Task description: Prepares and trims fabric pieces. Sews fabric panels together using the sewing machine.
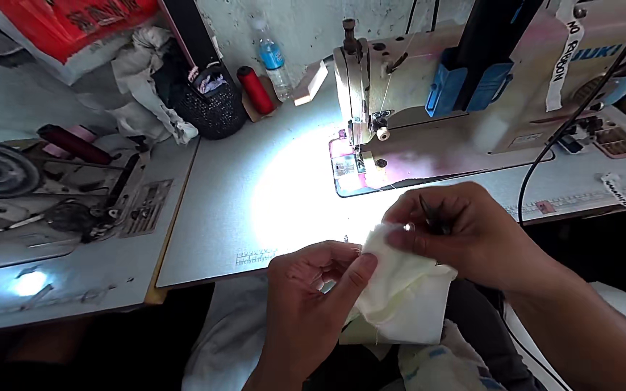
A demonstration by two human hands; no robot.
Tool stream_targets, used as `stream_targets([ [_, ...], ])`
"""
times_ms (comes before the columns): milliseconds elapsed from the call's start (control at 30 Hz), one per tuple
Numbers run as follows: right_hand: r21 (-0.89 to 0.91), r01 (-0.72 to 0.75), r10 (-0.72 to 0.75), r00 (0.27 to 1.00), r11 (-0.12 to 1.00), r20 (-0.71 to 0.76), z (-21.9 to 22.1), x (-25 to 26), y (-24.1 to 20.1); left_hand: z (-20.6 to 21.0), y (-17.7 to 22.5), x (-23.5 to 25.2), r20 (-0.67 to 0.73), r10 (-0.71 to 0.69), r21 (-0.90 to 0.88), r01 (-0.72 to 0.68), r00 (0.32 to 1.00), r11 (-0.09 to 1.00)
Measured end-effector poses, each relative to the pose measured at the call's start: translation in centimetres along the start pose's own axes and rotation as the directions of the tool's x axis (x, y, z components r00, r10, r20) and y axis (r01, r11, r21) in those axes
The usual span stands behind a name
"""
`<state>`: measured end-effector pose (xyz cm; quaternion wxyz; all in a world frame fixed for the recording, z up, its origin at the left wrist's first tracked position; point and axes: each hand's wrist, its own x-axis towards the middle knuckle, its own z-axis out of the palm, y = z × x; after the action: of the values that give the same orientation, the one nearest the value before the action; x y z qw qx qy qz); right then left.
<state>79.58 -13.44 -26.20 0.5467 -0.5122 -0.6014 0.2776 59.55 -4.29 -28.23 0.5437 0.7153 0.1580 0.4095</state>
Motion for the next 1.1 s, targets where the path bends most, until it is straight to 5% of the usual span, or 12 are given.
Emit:
stream_targets([
  [67, -0.278, -0.035, -0.001, 0.992, 0.960, -0.128, -1.6, 0.7, 2.8, -0.3, -0.1, 0.0, -0.036, -0.099, -0.106, 0.095, 0.994, 0.990],
  [133, -0.550, -0.213, 0.082, 0.964, 0.808, -0.253, -3.7, 0.9, 6.7, -0.7, 0.1, -0.1, -0.078, -0.204, -0.204, 0.185, 0.976, 0.961],
  [300, -0.717, -0.462, 0.243, 0.886, 0.522, -0.394, -6.4, 0.7, 13.6, -1.7, 0.4, -0.4, -0.142, -0.355, -0.353, 0.288, 0.924, 0.890],
  [433, -0.751, -0.376, 0.125, 0.920, 0.543, -0.370, -6.1, 0.4, 14.9, -1.9, 0.4, -0.4, -0.205, -0.373, -0.389, 0.274, 0.905, 0.879],
  [533, -0.675, -0.135, -0.098, 0.950, 0.725, -0.295, -2.5, -0.2, 9.6, -2.0, 0.5, -0.3, -0.253, -0.381, -0.391, 0.266, 0.889, 0.881],
  [633, -0.387, 0.137, -0.187, 0.978, 0.912, -0.093, 4.4, -1.9, 3.0, -2.0, 0.7, -0.7, -0.258, -0.319, -0.331, 0.227, 0.912, 0.916],
  [800, -0.267, 0.286, -0.348, 0.910, 0.920, -0.226, 11.0, -1.2, 0.4, -2.5, 2.6, -1.4, -0.268, -0.103, -0.193, 0.051, 0.958, 0.980],
  [933, 0.100, 0.362, -0.326, 0.907, 0.927, -0.268, 11.7, 1.2, -2.2, -4.6, 5.8, -1.6, -0.119, 0.119, -0.005, -0.121, 0.986, 0.993],
  [1100, 0.281, 0.330, -0.295, 0.942, 0.901, -0.159, 11.3, 6.7, -5.7, -8.1, 9.8, 0.6, -0.060, 0.256, 0.347, -0.220, 0.965, 0.912],
])
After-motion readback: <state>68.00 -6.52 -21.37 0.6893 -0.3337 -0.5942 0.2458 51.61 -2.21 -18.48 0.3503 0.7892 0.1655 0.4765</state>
